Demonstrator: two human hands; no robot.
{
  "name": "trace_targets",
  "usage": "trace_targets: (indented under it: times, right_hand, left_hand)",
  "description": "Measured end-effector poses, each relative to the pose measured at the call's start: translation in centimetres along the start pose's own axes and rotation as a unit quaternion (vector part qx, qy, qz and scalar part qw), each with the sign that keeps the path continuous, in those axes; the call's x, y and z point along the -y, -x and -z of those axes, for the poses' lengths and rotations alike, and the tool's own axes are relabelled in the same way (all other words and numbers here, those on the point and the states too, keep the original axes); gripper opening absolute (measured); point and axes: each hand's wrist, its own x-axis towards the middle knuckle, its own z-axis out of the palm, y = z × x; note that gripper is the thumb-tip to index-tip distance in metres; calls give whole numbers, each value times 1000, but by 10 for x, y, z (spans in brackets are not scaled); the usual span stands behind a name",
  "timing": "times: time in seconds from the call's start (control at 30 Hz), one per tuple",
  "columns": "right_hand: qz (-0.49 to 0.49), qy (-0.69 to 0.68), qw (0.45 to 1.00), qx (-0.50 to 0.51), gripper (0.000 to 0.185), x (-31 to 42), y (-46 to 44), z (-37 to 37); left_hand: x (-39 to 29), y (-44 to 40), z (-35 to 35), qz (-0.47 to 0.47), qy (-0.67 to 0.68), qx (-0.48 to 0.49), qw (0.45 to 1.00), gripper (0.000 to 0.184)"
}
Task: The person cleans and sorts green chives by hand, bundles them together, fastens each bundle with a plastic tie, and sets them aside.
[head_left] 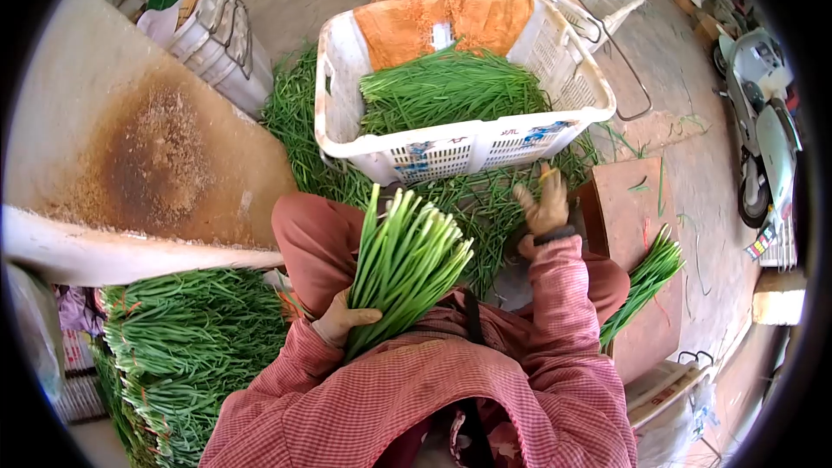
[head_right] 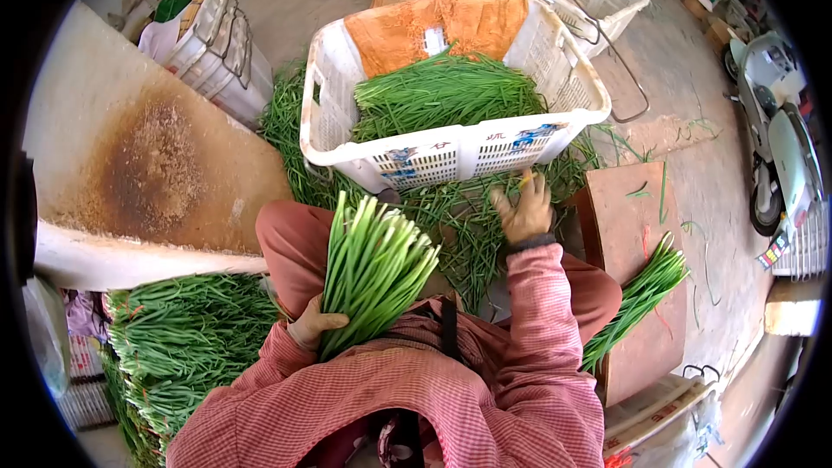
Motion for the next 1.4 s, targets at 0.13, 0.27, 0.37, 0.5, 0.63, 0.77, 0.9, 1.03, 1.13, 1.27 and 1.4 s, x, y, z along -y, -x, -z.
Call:
trace_targets:
  times: [0.13, 0.27, 0.37, 0.5, 0.63, 0.77, 0.9, 1.03, 1.13, 1.27, 1.4]
  right_hand:
    - [-237, -204, 947, 72, 52, -105, 83, -20]
    - [-537, -552, 586, 255, 85, -68, 131, -97]
    - [-410, -582, 646, 277, 93, 38, 95, -93]
    - [-377, -797, 347, 320, 82, 47, 67, -108]
    - [-378, -750, 443, 314, 84, 76, 63, -100]
    - [-336, -732, 460, 373, 87, 88, 57, -101]
    - [-319, -584, 645, 377, 72, 104, 42, -79]
    - [-301, -438, 832, 158, 38, 78, 16, -66]
    - [-203, -517, 831, 21, 35, 71, -9, -35]
    - [-42, -364, 878, 309, 27, 106, 14, -25]
    - [-45, 178, 965, 188, 52, 49, 22, -14]
  left_hand:
    - [-4, 1, 2, 27, 68, 65, 995, 60]
    - [2, 4, 20, 45, 63, 61, 995, 74]
    - [-1, 5, 12, 26, 129, 64, 989, 72]
    - [2, -3, 14, 41, -56, 45, 997, 78]
    - [-45, -5, -4, -203, -578, 45, 789, 82]
    - [-49, -41, -10, 9, -245, 233, 941, 95]
    - [-29, -54, -27, 73, -111, 253, 958, 84]
    - [-26, -47, -27, 78, -149, 182, 969, 60]
    - [-19, -42, -24, 58, -136, 125, 981, 57]
    - [-13, -43, -25, 31, -114, 93, 989, 49]
    - [-5, -44, -24, 58, -77, 64, 993, 47]
